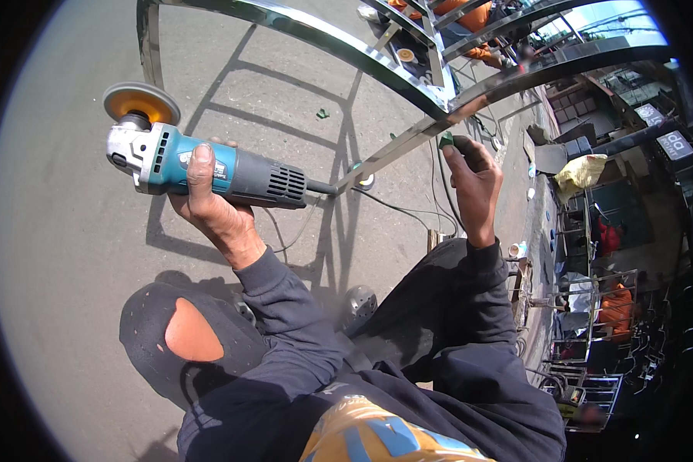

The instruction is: The person uses an angle grinder to smooth and polish the edges of a metal frame. They hold the frame with one hand and operate the grinder with the other, moving along the frame's edges to remove roughness and improve the surface finish.

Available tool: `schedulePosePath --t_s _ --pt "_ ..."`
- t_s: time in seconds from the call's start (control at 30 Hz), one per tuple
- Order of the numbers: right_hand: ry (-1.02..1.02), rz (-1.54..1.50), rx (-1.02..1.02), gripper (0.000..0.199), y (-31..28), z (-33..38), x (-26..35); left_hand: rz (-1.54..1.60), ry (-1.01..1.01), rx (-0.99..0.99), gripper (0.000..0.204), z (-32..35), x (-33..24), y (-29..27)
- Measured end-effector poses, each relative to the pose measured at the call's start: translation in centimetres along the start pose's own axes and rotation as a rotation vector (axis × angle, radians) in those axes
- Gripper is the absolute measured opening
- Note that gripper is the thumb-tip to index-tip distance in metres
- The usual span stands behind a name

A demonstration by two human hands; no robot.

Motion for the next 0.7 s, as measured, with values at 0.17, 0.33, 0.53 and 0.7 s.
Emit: schedulePosePath --t_s 0.17,0.33,0.53,0.7 --pt "0.025 -0.096 -0.082 0.027 -0.1 -1.0 -2.1 -0.081 0.093 0.234 0.068 3.6 1.5 3.6" --pt "-0.597 0.300 -0.255 0.019 1.9 0.6 2.0 -0.306 0.264 0.493 0.063 8.9 4.7 6.4" --pt "-0.663 0.266 -0.317 0.020 2.0 0.8 2.7 -0.360 0.184 0.595 0.069 13.6 9.4 7.0" --pt "-0.816 0.189 -0.395 0.020 1.5 0.8 3.1 -0.411 0.139 0.589 0.069 14.3 11.1 6.6"
Point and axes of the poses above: each hand's wrist, its own z-axis away from the middle knuckle, its own y-axis out of the palm, x = y × z, the point moved 10 cm from there along -z, towards the middle knuckle, and after that the axes turned 9 degrees about -x, right-handed, at the moved point
